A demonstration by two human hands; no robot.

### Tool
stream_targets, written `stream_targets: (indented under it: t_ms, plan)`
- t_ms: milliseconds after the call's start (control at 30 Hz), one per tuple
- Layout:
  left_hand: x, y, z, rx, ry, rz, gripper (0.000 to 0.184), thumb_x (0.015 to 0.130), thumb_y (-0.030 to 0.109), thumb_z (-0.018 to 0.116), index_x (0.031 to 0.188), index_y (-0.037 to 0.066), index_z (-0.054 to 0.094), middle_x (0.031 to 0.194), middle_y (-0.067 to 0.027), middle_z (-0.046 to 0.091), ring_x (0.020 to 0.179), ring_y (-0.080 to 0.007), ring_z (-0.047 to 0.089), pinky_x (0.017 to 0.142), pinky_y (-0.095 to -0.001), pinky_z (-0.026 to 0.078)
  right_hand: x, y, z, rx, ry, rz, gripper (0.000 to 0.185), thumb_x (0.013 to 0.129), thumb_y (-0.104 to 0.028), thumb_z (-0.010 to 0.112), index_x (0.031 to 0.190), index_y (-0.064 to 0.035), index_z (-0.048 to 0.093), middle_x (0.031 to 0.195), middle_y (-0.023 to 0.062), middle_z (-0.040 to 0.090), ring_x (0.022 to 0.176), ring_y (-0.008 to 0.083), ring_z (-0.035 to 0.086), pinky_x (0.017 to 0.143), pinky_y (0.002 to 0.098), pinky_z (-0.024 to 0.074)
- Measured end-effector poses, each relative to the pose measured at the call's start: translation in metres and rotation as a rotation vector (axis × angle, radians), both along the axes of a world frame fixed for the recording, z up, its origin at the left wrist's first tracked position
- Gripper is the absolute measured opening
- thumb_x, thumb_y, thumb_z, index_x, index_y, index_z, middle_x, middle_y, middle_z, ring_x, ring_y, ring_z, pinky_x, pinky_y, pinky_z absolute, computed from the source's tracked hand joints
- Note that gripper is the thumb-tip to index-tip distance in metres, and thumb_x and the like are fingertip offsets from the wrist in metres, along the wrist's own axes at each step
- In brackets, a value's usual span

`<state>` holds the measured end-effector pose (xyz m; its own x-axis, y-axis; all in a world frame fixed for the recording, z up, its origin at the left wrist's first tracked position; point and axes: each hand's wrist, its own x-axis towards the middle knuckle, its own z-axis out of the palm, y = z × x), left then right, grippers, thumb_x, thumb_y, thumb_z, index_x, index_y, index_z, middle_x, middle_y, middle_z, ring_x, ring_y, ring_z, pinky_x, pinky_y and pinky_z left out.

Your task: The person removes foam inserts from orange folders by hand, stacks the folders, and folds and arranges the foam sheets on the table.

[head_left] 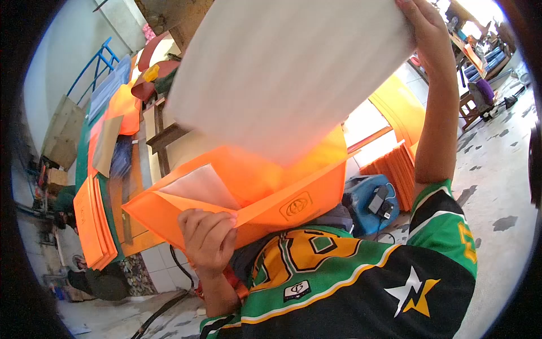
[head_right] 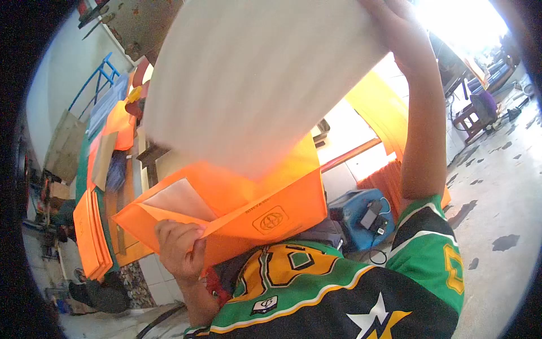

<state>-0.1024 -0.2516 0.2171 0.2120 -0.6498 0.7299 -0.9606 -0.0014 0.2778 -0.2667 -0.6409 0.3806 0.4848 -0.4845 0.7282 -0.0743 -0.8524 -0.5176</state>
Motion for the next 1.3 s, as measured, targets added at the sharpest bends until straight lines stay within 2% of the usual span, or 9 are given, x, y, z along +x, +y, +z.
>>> stream_targets:
  t_ms: [67, 233, 400, 700, 833, 933, 1100, 1233, 1300]
  plan:
    - [-0.001, 0.001, 0.000, -0.004, -0.001, 0.006, 0.013, 0.080, 0.015, 0.072, 0.089, 0.009, 0.064, 0.088, -0.0019, 0.069, 0.077, -0.0218, 0.058, 0.081, -0.0392, 0.041, -0.019, -0.044, -0.031, 0.383, -0.265, -0.110, 0.024, 0.097, -0.023, 0.057, 0.107, -0.0020, 0.063, 0.093, 0.0060, 0.064, 0.082, 0.0119, 0.060, 0.073, 0.0272, 0.0489]
    - [0.000, -0.002, 0.000, -0.014, -0.018, 0.013, 0.012, 0.081, 0.015, 0.071, 0.089, 0.010, 0.064, 0.089, -0.0016, 0.069, 0.077, -0.0213, 0.058, 0.082, -0.0389, 0.041, -0.070, -0.093, -0.115, 0.733, -0.537, 0.108, 0.035, 0.098, -0.024, 0.056, 0.118, 0.0045, 0.059, 0.113, 0.0092, 0.064, 0.100, 0.0152, 0.060, 0.089, 0.0287, 0.0478]
    - [0.000, -0.002, 0.001, 0.007, -0.018, -0.001, 0.011, 0.083, 0.015, 0.070, 0.090, 0.010, 0.063, 0.088, -0.0015, 0.069, 0.077, -0.0212, 0.058, 0.083, -0.0385, 0.040, -0.112, -0.103, -0.183, 0.879, -0.800, -0.016, 0.042, 0.099, -0.023, 0.053, 0.126, 0.0095, 0.052, 0.122, 0.0160, 0.060, 0.110, 0.0223, 0.059, 0.095, 0.0355, 0.0475]
    - [-0.004, -0.005, 0.002, 0.011, -0.032, 0.001, 0.010, 0.087, 0.016, 0.066, 0.092, 0.011, 0.059, 0.082, -0.0038, 0.068, 0.072, -0.0222, 0.056, 0.081, -0.0418, 0.040, -0.132, -0.114, -0.264, 1.002, -0.876, -0.206, 0.022, 0.100, -0.018, 0.051, 0.108, 0.0027, 0.053, 0.110, 0.0127, 0.063, 0.097, 0.0232, 0.064, 0.091, 0.0335, 0.0513]
    - [-0.004, -0.001, 0.001, 0.009, -0.031, 0.010, 0.009, 0.087, 0.015, 0.066, 0.092, 0.011, 0.060, 0.083, -0.0038, 0.068, 0.072, -0.0220, 0.057, 0.081, -0.0420, 0.040, -0.132, -0.118, -0.289, 0.981, -0.666, -0.329, 0.019, 0.099, -0.015, 0.052, 0.107, 0.0023, 0.055, 0.104, 0.0105, 0.063, 0.094, 0.0197, 0.064, 0.086, 0.0337, 0.0525]
    - [-0.005, 0.003, 0.004, 0.035, -0.027, 0.014, 0.010, 0.087, 0.017, 0.067, 0.092, 0.011, 0.060, 0.084, -0.0031, 0.069, 0.072, -0.0218, 0.057, 0.081, -0.0422, 0.041, -0.115, -0.089, -0.268, 0.985, -0.681, -0.125, 0.015, 0.099, -0.013, 0.051, 0.100, 0.0016, 0.056, 0.099, 0.0101, 0.064, 0.091, 0.0184, 0.063, 0.083, 0.0330, 0.0524]
    - [-0.005, 0.010, 0.003, 0.005, -0.059, -0.032, 0.014, 0.086, 0.022, 0.069, 0.092, 0.012, 0.062, 0.086, -0.0010, 0.070, 0.072, -0.0204, 0.058, 0.078, -0.0409, 0.042, -0.141, -0.077, -0.251, 1.111, -0.163, -0.114, 0.019, 0.097, -0.020, 0.056, 0.093, -0.0014, 0.058, 0.081, 0.0064, 0.063, 0.064, 0.0104, 0.058, 0.054, 0.0222, 0.0472]
    - [-0.009, 0.011, 0.006, -0.021, -0.040, -0.052, 0.013, 0.086, 0.023, 0.069, 0.091, 0.013, 0.063, 0.086, 0.0003, 0.070, 0.072, -0.0183, 0.058, 0.076, -0.0390, 0.042, -0.136, -0.049, -0.219, 0.997, 0.292, -0.318, 0.027, 0.096, -0.031, 0.059, 0.084, -0.0065, 0.062, 0.067, -0.0015, 0.060, 0.051, 0.0038, 0.049, 0.045, 0.0192, 0.0369]
    - [-0.011, 0.013, 0.009, -0.010, -0.036, -0.048, 0.013, 0.085, 0.022, 0.070, 0.091, 0.013, 0.063, 0.086, 0.0009, 0.070, 0.071, -0.0175, 0.058, 0.076, -0.0381, 0.042, -0.135, -0.051, -0.211, 0.663, 0.396, -0.414, 0.027, 0.096, -0.032, 0.058, 0.084, -0.0082, 0.062, 0.065, -0.0028, 0.058, 0.050, 0.0022, 0.046, 0.045, 0.0184, 0.0331]
